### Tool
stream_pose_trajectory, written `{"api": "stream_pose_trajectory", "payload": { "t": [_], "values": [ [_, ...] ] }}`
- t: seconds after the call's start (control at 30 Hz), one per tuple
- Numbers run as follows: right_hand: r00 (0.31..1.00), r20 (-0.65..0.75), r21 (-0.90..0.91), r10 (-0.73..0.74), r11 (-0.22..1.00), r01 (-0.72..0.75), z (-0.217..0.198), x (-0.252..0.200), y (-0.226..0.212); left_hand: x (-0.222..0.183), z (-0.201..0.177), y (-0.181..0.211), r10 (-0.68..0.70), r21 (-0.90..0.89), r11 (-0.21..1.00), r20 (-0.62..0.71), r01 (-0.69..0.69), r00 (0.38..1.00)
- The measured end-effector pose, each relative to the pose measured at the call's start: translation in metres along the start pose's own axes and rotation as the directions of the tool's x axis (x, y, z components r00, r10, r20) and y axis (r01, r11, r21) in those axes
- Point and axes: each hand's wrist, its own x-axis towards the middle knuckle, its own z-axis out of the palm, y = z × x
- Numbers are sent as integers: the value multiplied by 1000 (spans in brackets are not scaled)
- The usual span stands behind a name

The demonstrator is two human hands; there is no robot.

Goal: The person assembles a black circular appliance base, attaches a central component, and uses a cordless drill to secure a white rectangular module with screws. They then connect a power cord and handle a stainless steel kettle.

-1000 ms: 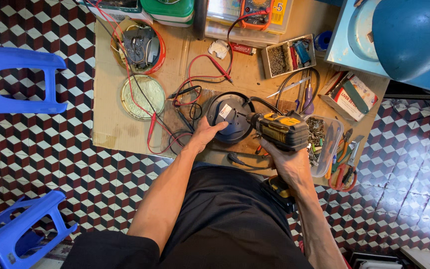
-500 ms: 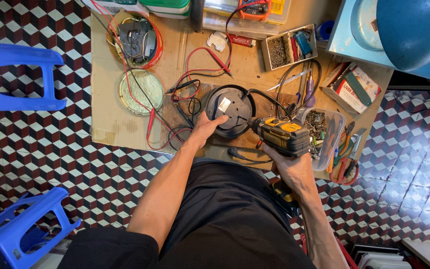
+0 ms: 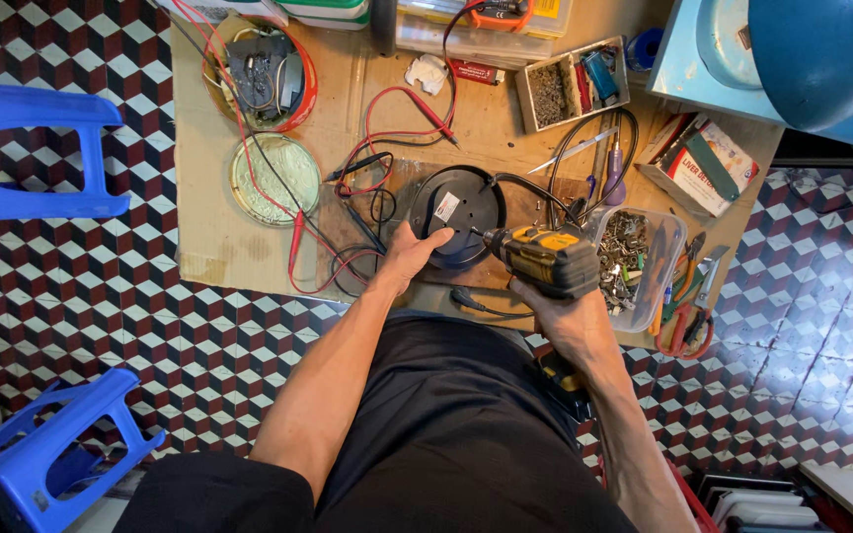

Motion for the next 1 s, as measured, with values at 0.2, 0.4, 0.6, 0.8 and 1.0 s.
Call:
{"api": "stream_pose_trajectory", "payload": {
  "t": [0.2,0.4,0.6,0.8,1.0],
  "values": [
    [999,-29,45,22,999,-21,0,5,1,-5,4,-3,26,-93,995,12,-25,1000],
    [981,-75,117,-177,976,185,1,4,16,-7,8,0,-10,-86,996,-13,9,1000],
    [997,-76,147,-21,989,32,6,-2,24,-9,8,0,56,-122,991,-5,-56,998],
    [997,-72,85,-8,996,14,8,-9,26,-11,8,-2,55,-115,992,-20,-57,998],
    [997,-71,134,16,991,-7,9,-13,27,-10,7,-3,48,-100,994,-35,-51,998]
  ]
}}
